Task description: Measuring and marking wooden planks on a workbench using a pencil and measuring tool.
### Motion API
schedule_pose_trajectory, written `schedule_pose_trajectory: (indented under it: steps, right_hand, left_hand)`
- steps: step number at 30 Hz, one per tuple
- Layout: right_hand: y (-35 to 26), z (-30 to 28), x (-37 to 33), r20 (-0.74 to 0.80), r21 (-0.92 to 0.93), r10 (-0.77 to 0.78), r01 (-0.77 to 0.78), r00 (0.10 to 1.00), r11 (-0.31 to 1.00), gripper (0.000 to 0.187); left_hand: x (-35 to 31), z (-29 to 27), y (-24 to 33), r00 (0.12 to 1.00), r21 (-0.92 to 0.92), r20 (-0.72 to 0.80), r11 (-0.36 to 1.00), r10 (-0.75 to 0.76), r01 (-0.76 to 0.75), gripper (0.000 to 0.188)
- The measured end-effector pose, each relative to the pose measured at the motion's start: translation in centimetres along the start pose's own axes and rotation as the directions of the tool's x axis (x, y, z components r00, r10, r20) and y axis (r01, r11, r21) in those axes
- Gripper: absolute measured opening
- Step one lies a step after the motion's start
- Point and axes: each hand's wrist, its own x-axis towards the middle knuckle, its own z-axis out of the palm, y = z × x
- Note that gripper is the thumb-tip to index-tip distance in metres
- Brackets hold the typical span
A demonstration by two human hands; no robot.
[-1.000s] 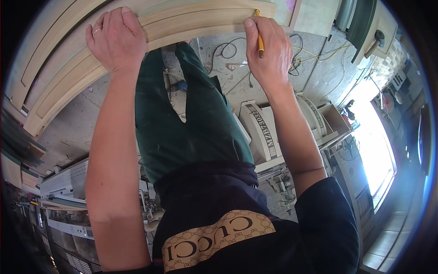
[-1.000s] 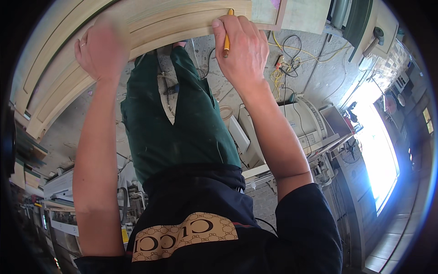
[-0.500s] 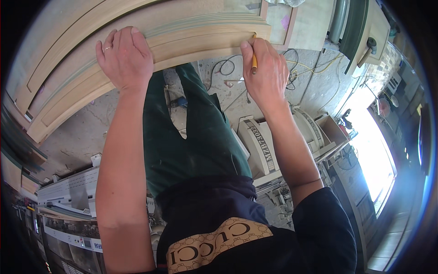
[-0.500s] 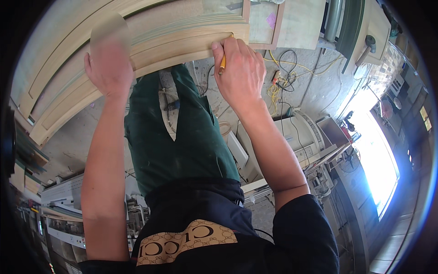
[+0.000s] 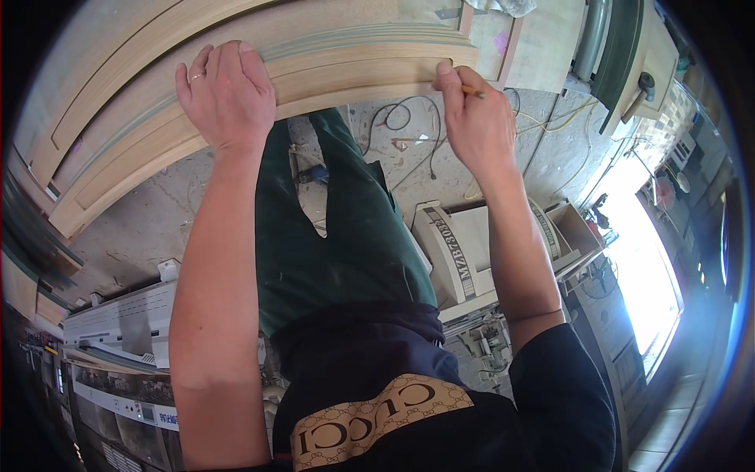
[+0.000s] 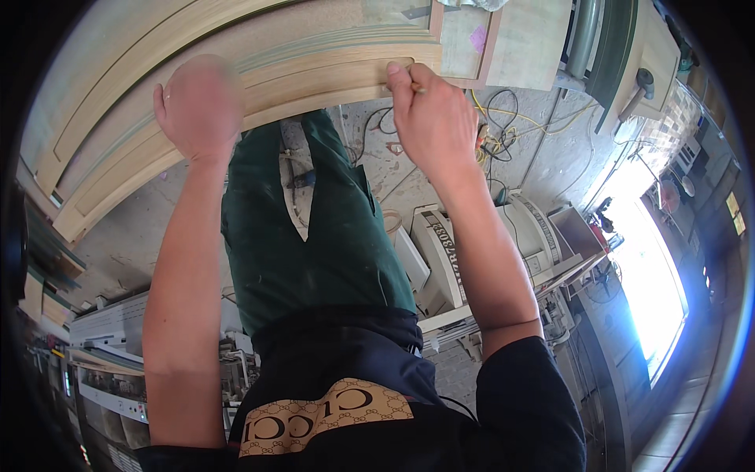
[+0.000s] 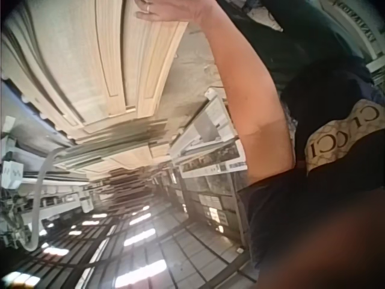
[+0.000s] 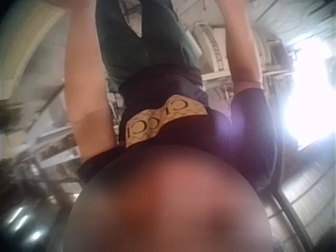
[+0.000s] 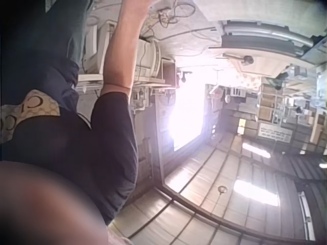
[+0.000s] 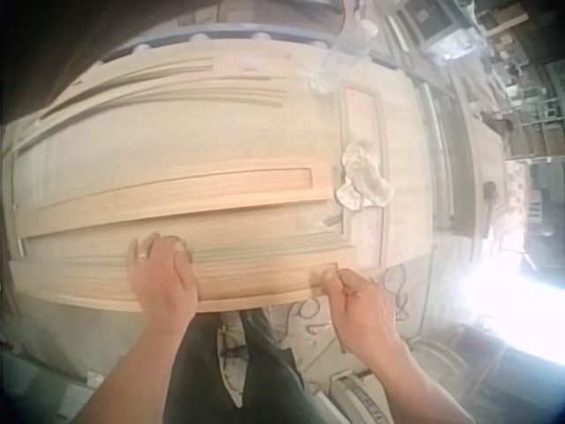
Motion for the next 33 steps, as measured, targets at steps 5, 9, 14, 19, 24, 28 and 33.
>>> schedule_pose_trajectory:
  steps: [5, 9, 14, 19, 24, 28, 33]
  right_hand:
    - [0.4, -1.0, 0.8, 0.055, 0.098, 0.065, -0.07, 0.996, 0.993, 0.05]
    - [0.0, -0.7, 0.9, 0.008, -0.09, -0.035, 0.036, 0.999, 0.995, 0.048]
    - [-0.3, -0.1, 0.7, -0.085, -0.149, -0.237, 0.223, 0.968, 0.963, 0.038]
    - [-0.6, 0.2, -0.5, 0.006, -0.218, -0.146, 0.144, 0.989, 0.965, 0.035]
    - [-0.2, 0.2, -0.3, -0.004, 0.027, -0.036, 0.036, 0.999, 0.999, 0.038]
    - [-1.6, 1.2, -1.5, 0.004, 0.269, -0.023, 0.021, 1.0, 0.963, 0.035]
    - [-5.4, 6.5, -3.3, -0.105, 0.552, -0.17, 0.199, 0.98, 0.809, 0.024]
  left_hand:
    - [0.0, 0.2, -0.2, 1.0, 0.009, -0.019, 1.0, 0.009, -0.009, 0.027]
    - [0.1, 0.3, -0.3, 0.999, 0.01, -0.036, 1.0, 0.017, -0.017, 0.028]
    - [0.1, 0.1, -0.2, 0.999, 0.028, -0.031, 0.999, 0.025, -0.024, 0.032]
    - [0.0, 0.3, -0.3, 1.0, 0.024, -0.001, 1.0, 0.009, -0.009, 0.028]
    - [-0.1, 0.4, -0.3, 1.0, 0.015, 0.007, 1.0, 0.003, -0.003, 0.028]
    - [0.0, 0.2, -0.2, 1.0, 0.0, -0.021, 1.0, 0.002, -0.002, 0.028]
    - [0.2, 0.0, 0.3, 0.999, -0.034, 0.017, 0.999, -0.035, 0.036, 0.03]
